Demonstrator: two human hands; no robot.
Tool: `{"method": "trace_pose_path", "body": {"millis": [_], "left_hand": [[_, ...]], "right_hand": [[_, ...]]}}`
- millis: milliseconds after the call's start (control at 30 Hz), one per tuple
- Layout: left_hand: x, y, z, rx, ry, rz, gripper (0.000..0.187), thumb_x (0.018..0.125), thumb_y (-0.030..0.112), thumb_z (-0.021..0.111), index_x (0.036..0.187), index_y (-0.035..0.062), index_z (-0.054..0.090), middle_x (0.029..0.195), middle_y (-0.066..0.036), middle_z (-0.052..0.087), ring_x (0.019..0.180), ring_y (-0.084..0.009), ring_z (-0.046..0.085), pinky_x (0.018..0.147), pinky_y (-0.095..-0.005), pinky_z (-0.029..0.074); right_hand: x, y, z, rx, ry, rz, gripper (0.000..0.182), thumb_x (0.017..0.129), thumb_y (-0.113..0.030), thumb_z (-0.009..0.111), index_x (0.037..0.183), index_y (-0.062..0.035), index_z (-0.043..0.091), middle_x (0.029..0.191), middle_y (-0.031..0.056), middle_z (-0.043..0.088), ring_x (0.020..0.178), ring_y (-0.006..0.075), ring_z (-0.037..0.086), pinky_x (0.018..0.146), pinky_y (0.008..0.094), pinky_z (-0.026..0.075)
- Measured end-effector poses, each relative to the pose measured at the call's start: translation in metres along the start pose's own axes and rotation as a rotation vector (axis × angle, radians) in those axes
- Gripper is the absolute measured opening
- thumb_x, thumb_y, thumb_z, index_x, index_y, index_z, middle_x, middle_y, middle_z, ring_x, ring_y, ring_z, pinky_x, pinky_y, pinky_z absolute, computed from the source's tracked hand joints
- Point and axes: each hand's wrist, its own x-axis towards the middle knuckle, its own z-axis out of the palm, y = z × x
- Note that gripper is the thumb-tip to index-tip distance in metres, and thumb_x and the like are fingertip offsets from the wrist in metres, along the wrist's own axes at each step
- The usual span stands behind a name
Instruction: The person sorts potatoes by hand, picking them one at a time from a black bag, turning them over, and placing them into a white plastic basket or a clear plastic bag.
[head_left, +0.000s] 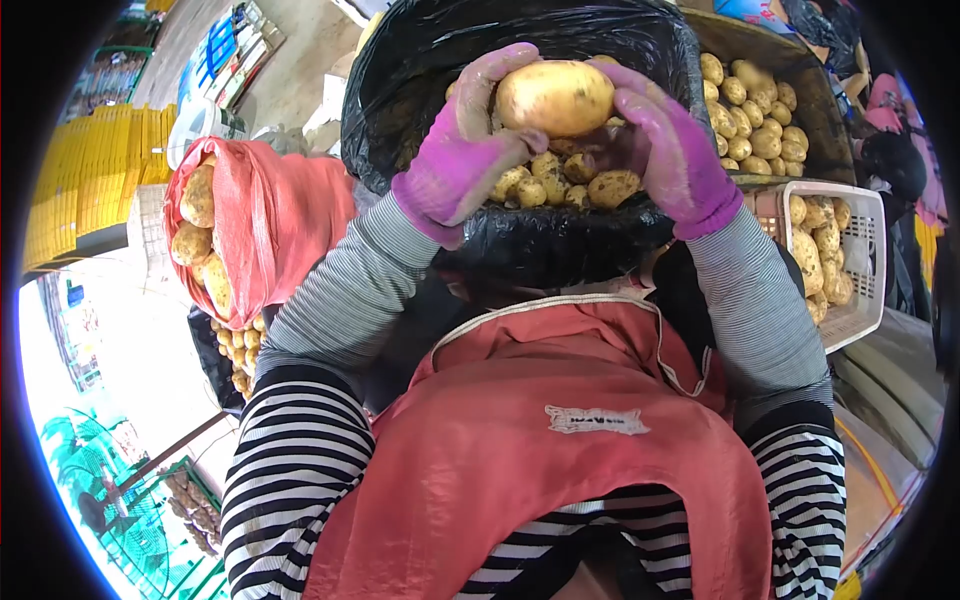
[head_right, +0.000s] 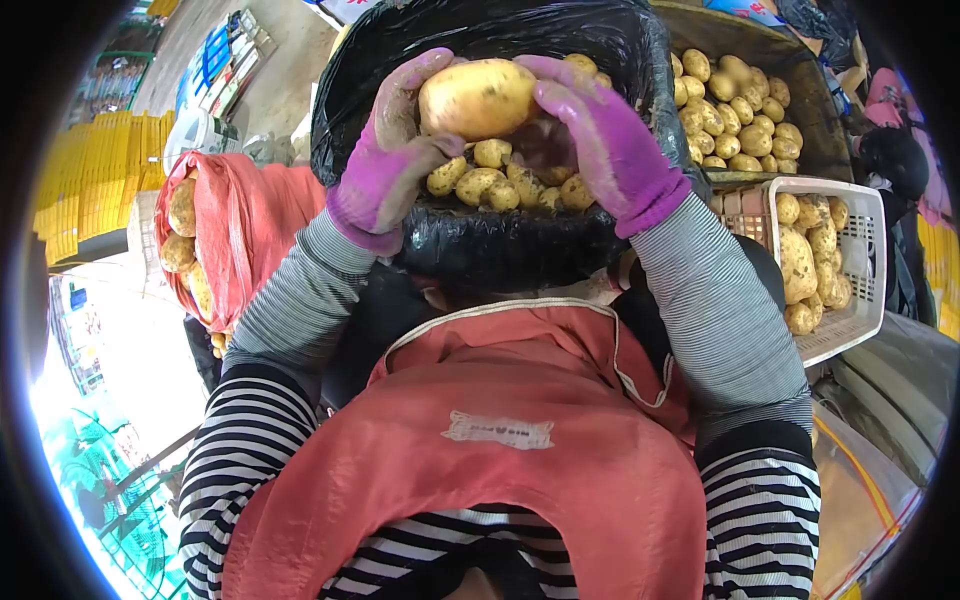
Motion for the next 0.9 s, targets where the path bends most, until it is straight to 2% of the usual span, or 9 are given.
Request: {"method": "trace_pose_path", "body": {"millis": [67, 167, 300, 400, 500, 600, 733, 867, 900], "left_hand": [[0.002, -0.003, 0.002, -0.002, -0.014, 0.097, 0.069, 0.078, -0.002, 0.063, 0.142, 0.0045, 0.037, 0.139, -0.015, 0.046, 0.129, -0.0258, 0.047, 0.109, -0.0347, 0.037], [-0.002, 0.008, 0.008, -0.196, -0.078, -0.027, 0.079, 0.077, -0.012, 0.056, 0.149, 0.0039, 0.028, 0.147, -0.013, 0.037, 0.135, -0.0200, 0.039, 0.109, -0.0308, 0.037], [-0.002, -0.009, 0.007, 0.089, -0.082, -0.076, 0.073, 0.084, 0.011, 0.069, 0.146, 0.0020, 0.031, 0.143, -0.019, 0.042, 0.135, -0.0288, 0.041, 0.111, -0.0361, 0.035], [-0.005, -0.004, 0.012, 0.294, -0.015, 0.059, 0.073, 0.085, 0.011, 0.068, 0.147, 0.0035, 0.031, 0.140, -0.020, 0.045, 0.134, -0.0286, 0.043, 0.110, -0.0372, 0.036], [-0.001, 0.005, 0.008, 0.207, -0.059, -0.106, 0.060, 0.087, -0.005, 0.054, 0.144, 0.0015, 0.038, 0.140, -0.012, 0.045, 0.124, -0.0182, 0.049, 0.103, -0.0288, 0.043], [0.003, 0.010, 0.004, -0.023, -0.047, -0.245, 0.050, 0.090, -0.003, 0.050, 0.140, 0.0005, 0.044, 0.132, -0.011, 0.053, 0.118, -0.0169, 0.054, 0.101, -0.0274, 0.044], [0.009, -0.008, -0.004, 0.149, 0.027, -0.281, 0.045, 0.094, 0.002, 0.051, 0.138, 0.0014, 0.046, 0.133, -0.013, 0.054, 0.119, -0.0178, 0.054, 0.103, -0.0281, 0.043], [0.014, -0.053, -0.034, 0.226, 0.032, -0.394, 0.050, 0.095, 0.021, 0.056, 0.140, 0.0021, 0.045, 0.135, -0.016, 0.052, 0.129, -0.0228, 0.047, 0.109, -0.0327, 0.037], [0.019, -0.064, -0.039, 0.191, 0.002, -0.456, 0.050, 0.095, 0.023, 0.055, 0.139, 0.0024, 0.045, 0.135, -0.016, 0.052, 0.129, -0.0229, 0.047, 0.109, -0.0327, 0.036]], "right_hand": [[-0.004, -0.013, 0.014, 0.537, 0.064, 0.381, 0.049, 0.098, -0.028, 0.047, 0.141, -0.0058, 0.040, 0.125, 0.0110, 0.056, 0.103, 0.0214, 0.063, 0.082, 0.0349, 0.055], [-0.002, 0.001, 0.012, 0.523, 0.011, 0.173, 0.053, 0.095, -0.026, 0.050, 0.143, -0.0081, 0.037, 0.132, 0.0105, 0.049, 0.119, 0.0238, 0.053, 0.097, 0.0400, 0.048], [-0.003, -0.006, 0.011, 0.239, 0.091, 0.068, 0.055, 0.092, -0.015, 0.052, 0.144, -0.0082, 0.036, 0.137, 0.0097, 0.043, 0.124, 0.0227, 0.049, 0.103, 0.0386, 0.044], [0.000, 0.006, 0.010, -0.054, 0.108, -0.139, 0.056, 0.090, -0.008, 0.052, 0.144, -0.0079, 0.036, 0.138, 0.0102, 0.042, 0.125, 0.0214, 0.047, 0.104, 0.0372, 0.043], [-0.004, 0.001, 0.012, 0.015, 0.098, -0.064, 0.056, 0.091, -0.013, 0.052, 0.144, -0.0080, 0.036, 0.137, 0.0118, 0.044, 0.125, 0.0223, 0.049, 0.104, 0.0367, 0.043], [-0.003, 0.001, 0.005, 0.569, 0.037, 0.077, 0.054, 0.091, -0.018, 0.051, 0.142, -0.0052, 0.037, 0.137, 0.0140, 0.047, 0.124, 0.0250, 0.051, 0.103, 0.0396, 0.045], [-0.005, 0.002, -0.044, 0.892, 0.178, 0.075, 0.049, 0.096, -0.022, 0.047, 0.138, 0.0027, 0.037, 0.137, 0.0211, 0.048, 0.124, 0.0336, 0.051, 0.100, 0.0513, 0.047], [-0.014, 0.006, -0.116, 1.059, 0.747, -0.048, 0.056, 0.098, -0.024, 0.046, 0.138, 0.0122, 0.030, 0.141, 0.0308, 0.040, 0.133, 0.0401, 0.041, 0.108, 0.0501, 0.041], [-0.020, 0.004, -0.126, 1.042, 0.740, -0.071, 0.057, 0.098, -0.024, 0.046, 0.139, 0.0127, 0.029, 0.142, 0.0311, 0.039, 0.134, 0.0404, 0.040, 0.108, 0.0500, 0.040]]}}
